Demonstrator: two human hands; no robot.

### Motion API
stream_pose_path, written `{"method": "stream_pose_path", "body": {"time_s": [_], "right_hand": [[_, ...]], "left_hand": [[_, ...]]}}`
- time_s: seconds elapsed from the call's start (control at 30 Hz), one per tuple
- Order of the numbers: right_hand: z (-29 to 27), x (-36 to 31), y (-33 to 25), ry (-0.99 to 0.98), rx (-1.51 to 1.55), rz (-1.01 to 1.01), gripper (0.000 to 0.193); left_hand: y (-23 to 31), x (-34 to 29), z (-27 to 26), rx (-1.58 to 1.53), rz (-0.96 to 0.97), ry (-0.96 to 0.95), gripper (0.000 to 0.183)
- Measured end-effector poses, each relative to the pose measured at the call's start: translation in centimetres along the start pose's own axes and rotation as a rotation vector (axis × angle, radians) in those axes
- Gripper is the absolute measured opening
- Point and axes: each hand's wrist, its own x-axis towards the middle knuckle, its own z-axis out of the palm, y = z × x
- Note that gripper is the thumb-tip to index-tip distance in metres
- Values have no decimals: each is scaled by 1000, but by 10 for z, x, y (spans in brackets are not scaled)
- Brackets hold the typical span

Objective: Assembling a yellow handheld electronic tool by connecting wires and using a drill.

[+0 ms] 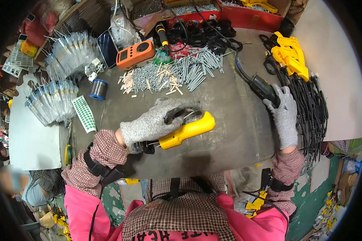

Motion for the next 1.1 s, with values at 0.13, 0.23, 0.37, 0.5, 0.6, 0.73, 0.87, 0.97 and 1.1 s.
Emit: {"method": "stream_pose_path", "body": {"time_s": [0.13, 0.23, 0.37, 0.5, 0.6, 0.73, 0.87, 0.97, 1.1], "right_hand": [[-16, 7, 6, -54, 650, 182, 51], [-43, 1, -28, 174, 1487, 411, 67], [-24, -11, -114, -155, 2488, 39, 83], [16, -16, -158, -170, 2662, 267, 76], [25, -20, -167, -69, 2575, 401, 63], [30, -27, -174, 18, 2119, 565, 66], [32, -27, -176, 15, 2049, 562, 69], [32, -26, -177, 2, 2048, 617, 70], [36, -26, -175, 15, 2057, 645, 66]], "left_hand": [[-7, 1, 0, 121, -35, -171, 54], [3, 3, -3, 190, -149, -209, 53], [-1, 16, 0, 214, -154, -257, 50], [-9, 17, 3, 78, -54, -169, 47], [-11, 15, 1, 128, -216, -282, 44], [-3, 17, -3, 253, -258, -374, 41], [10, 27, -5, 301, -268, -435, 49], [-1, 23, -4, 144, -231, -401, 54], [-7, 17, -14, 97, -265, -391, 54]]}}
